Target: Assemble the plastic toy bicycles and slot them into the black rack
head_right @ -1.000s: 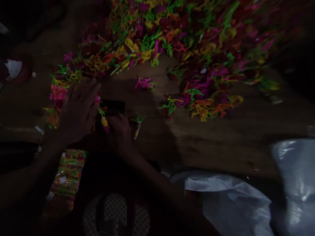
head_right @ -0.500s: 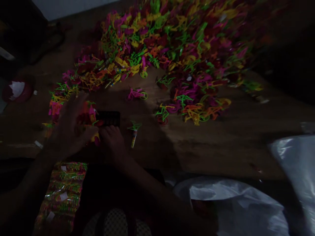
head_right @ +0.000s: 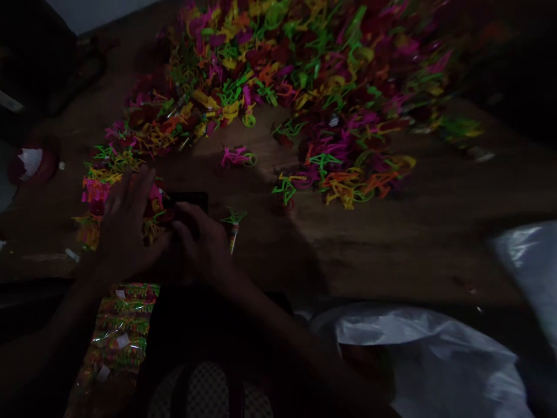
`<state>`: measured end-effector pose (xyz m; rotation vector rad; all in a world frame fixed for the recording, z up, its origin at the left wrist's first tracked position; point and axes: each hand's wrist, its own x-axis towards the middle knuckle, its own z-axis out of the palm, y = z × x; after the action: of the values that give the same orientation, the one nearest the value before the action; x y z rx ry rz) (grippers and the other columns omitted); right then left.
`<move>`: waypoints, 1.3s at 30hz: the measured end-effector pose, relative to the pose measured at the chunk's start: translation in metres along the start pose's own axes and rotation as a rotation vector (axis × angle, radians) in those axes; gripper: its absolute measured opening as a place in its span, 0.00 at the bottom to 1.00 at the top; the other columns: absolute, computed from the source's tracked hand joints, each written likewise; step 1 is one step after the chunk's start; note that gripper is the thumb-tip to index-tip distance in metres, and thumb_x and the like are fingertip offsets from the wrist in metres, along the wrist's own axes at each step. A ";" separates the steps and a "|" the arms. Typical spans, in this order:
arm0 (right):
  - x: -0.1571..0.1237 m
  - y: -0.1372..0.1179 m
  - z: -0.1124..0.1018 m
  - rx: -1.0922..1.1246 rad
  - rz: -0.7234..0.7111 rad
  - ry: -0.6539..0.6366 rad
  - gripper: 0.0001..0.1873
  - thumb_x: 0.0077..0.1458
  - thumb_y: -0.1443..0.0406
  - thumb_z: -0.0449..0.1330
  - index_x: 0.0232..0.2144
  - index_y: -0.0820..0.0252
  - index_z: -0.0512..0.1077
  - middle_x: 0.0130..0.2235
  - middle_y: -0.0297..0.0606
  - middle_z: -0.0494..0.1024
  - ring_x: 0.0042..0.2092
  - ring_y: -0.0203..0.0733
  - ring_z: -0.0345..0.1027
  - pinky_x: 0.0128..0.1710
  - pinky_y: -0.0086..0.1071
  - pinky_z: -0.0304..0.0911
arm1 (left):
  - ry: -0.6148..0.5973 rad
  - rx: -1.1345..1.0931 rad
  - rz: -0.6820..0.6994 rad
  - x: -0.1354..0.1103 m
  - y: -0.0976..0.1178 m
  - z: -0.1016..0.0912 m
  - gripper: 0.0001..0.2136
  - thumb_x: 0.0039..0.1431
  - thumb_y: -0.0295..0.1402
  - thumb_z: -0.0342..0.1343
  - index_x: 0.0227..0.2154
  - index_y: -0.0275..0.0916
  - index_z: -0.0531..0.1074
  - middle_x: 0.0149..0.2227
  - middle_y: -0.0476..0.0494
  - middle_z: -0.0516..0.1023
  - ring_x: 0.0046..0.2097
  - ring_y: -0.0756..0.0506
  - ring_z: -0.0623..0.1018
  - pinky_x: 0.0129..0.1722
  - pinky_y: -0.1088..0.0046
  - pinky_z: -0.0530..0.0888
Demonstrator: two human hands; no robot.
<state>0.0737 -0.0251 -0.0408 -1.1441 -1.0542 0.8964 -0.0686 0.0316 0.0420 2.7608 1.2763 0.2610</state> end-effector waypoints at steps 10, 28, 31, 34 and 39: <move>0.017 -0.007 0.004 0.187 0.113 -0.048 0.08 0.58 0.60 0.63 0.37 0.56 0.79 0.40 0.36 0.83 0.43 0.40 0.77 0.44 0.33 0.72 | 0.128 -0.132 -0.071 -0.006 0.004 -0.003 0.23 0.63 0.35 0.55 0.61 0.47 0.62 0.52 0.41 0.79 0.73 0.39 0.56 0.66 0.50 0.67; 0.030 -0.004 0.018 -0.013 0.173 0.003 0.09 0.55 0.66 0.59 0.23 0.59 0.73 0.25 0.31 0.78 0.30 0.36 0.71 0.30 0.29 0.64 | 0.104 -0.049 -0.058 0.000 0.003 0.004 0.08 0.65 0.33 0.51 0.44 0.47 0.71 0.64 0.47 0.69 0.72 0.38 0.58 0.69 0.45 0.62; 0.035 -0.001 0.015 -0.040 0.149 -0.049 0.09 0.55 0.66 0.60 0.23 0.59 0.74 0.26 0.32 0.79 0.31 0.37 0.72 0.32 0.30 0.65 | 0.095 -0.042 -0.054 0.001 0.002 0.005 0.12 0.64 0.32 0.51 0.50 0.46 0.69 0.65 0.45 0.67 0.73 0.39 0.54 0.69 0.48 0.64; 0.034 0.000 0.011 -0.028 0.108 -0.064 0.06 0.56 0.68 0.60 0.29 0.60 0.77 0.32 0.34 0.82 0.36 0.39 0.74 0.37 0.32 0.67 | 0.096 -0.021 -0.057 0.001 0.003 0.004 0.11 0.65 0.32 0.50 0.49 0.46 0.69 0.65 0.45 0.67 0.73 0.40 0.52 0.69 0.50 0.63; 0.025 -0.006 0.010 -0.055 0.032 -0.034 0.11 0.60 0.68 0.55 0.37 0.57 0.79 0.37 0.35 0.82 0.42 0.40 0.75 0.43 0.32 0.68 | 0.110 -0.036 -0.041 -0.002 0.006 -0.001 0.09 0.68 0.38 0.49 0.46 0.45 0.71 0.65 0.43 0.67 0.73 0.38 0.54 0.69 0.49 0.62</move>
<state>0.0715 -0.0002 -0.0299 -1.1980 -1.0970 0.9201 -0.0655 0.0264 0.0441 2.7213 1.3378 0.4331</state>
